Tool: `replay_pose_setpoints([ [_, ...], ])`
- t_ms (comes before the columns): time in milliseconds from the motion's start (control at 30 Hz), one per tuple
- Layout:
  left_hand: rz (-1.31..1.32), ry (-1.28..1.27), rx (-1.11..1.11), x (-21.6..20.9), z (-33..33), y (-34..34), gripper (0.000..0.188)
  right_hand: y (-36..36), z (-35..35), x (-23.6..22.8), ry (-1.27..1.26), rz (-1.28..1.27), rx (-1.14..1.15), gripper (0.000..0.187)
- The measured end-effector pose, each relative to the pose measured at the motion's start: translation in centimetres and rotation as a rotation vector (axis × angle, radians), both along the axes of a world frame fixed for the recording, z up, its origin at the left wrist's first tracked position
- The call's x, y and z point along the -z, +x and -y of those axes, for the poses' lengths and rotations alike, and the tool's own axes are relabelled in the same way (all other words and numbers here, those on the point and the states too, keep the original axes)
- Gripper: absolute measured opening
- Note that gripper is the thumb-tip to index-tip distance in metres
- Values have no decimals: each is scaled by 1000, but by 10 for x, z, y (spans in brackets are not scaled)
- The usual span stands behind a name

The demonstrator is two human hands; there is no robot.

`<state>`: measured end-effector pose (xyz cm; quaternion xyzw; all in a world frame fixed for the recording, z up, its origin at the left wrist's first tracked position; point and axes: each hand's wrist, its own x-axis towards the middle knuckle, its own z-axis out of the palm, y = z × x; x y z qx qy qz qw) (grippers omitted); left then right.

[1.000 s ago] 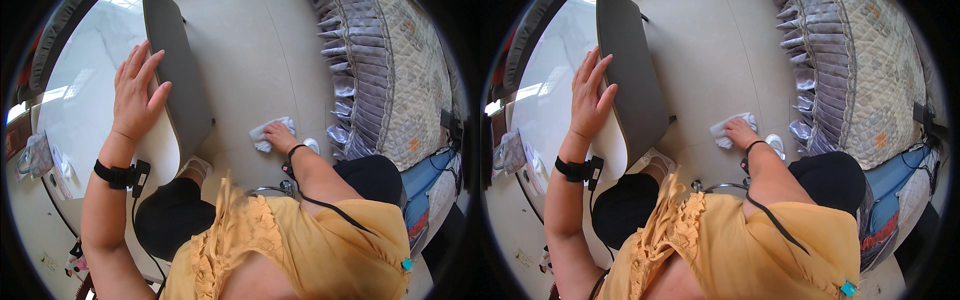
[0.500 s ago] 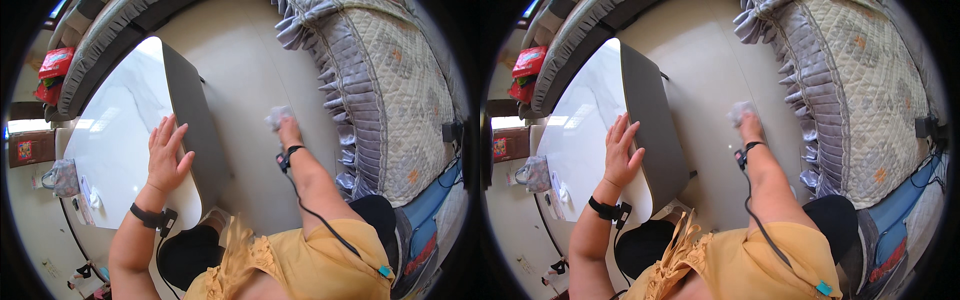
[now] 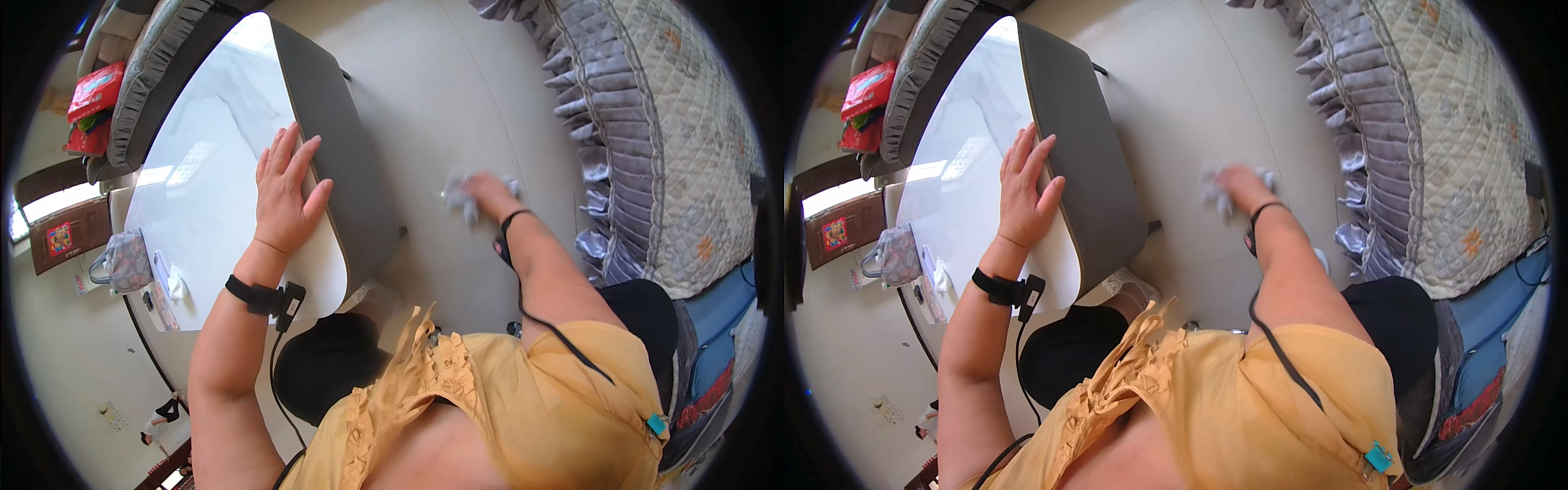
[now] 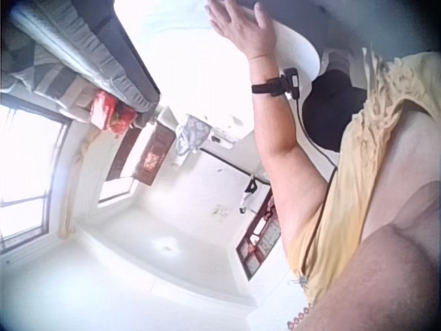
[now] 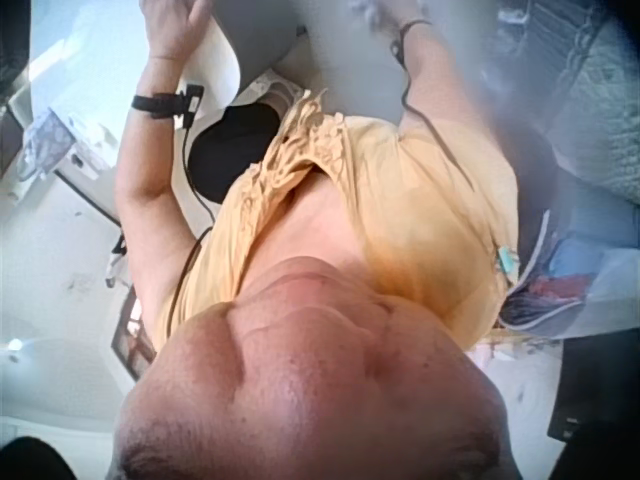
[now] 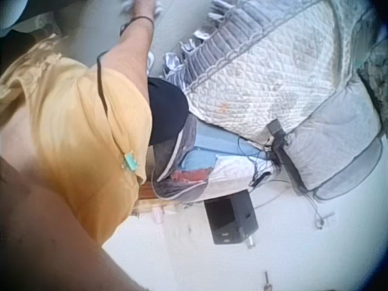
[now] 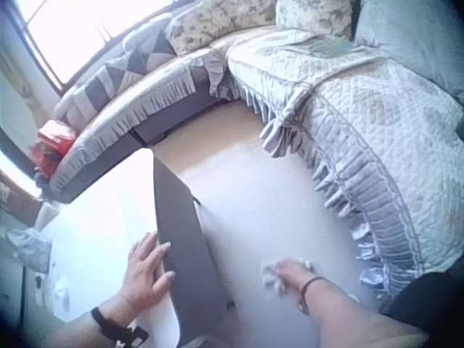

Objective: The person wets a cloth in a blue basin, wrings it out, and wipes a white coffee table and surrounding floor area. The person moves items on the table to reach underneath and wipes the table edges and floor around the table legs.

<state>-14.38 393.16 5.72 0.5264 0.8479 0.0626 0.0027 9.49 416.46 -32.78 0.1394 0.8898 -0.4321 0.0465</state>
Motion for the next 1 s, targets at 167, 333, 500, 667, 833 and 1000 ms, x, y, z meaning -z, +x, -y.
replay_pose_setpoints([
  [167,35,11,3,5,0,-4,58,-90,-31,-45,-554,-35,682,32],
  [333,45,33,-11,9,8,-5,71,-140,93,-173,-522,-713,490,43],
  [500,76,37,-4,5,10,-2,82,-98,142,-235,-375,-969,188,63],
  [667,68,-9,-1,3,6,-2,81,-135,136,-226,-820,-855,129,60],
  [833,103,4,-27,4,7,-2,80,-176,120,-222,-735,-821,147,42],
  [1000,149,-11,-42,0,7,-3,79,-265,88,-218,-334,-1035,411,31],
])
